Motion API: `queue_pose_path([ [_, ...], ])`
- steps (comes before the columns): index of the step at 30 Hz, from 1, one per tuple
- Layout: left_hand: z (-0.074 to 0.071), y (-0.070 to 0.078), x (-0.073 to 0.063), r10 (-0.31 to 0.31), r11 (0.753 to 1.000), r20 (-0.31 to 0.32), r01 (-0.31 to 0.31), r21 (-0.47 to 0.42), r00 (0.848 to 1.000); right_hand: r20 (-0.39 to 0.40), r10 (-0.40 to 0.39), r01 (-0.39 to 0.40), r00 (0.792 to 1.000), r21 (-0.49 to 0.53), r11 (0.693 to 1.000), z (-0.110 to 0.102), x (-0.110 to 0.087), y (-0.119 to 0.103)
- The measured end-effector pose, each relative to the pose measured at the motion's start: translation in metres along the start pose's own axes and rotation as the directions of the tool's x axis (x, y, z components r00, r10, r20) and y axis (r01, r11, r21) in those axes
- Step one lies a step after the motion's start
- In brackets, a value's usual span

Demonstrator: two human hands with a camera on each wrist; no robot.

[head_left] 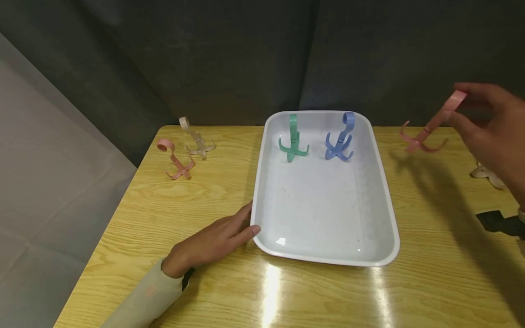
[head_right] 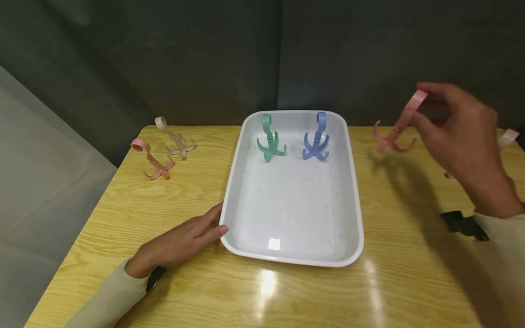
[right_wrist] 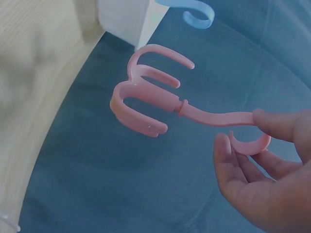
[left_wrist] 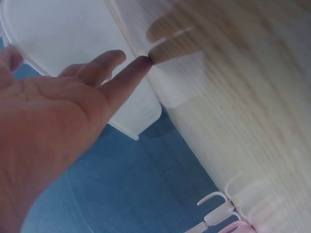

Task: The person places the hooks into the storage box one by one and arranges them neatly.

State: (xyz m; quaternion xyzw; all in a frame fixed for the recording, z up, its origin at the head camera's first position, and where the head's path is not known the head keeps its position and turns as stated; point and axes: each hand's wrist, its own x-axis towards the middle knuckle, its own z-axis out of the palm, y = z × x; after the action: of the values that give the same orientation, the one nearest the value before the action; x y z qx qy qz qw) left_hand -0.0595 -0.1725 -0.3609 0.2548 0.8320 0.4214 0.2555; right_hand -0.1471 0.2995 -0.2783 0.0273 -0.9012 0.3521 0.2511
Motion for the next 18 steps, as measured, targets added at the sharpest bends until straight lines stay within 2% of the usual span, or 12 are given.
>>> queue_pose_path([
  [7,0.000,0.000,0.000,-0.002,1.000,0.001,0.002,-0.001,1.000,0.015,-0.048,0.047,0.999,0.063,0.997,0.000,0.001,-0.015],
  [10,0.000,0.000,0.000,-0.004,1.000,0.002,0.004,-0.002,1.000,0.044,-0.046,0.042,0.998,0.088,0.995,0.000,0.001,-0.020],
  [18,0.000,-0.001,0.000,-0.003,1.000,0.001,0.003,-0.003,1.000,0.109,-0.063,0.058,0.992,0.047,0.997,-0.001,-0.001,-0.034],
])
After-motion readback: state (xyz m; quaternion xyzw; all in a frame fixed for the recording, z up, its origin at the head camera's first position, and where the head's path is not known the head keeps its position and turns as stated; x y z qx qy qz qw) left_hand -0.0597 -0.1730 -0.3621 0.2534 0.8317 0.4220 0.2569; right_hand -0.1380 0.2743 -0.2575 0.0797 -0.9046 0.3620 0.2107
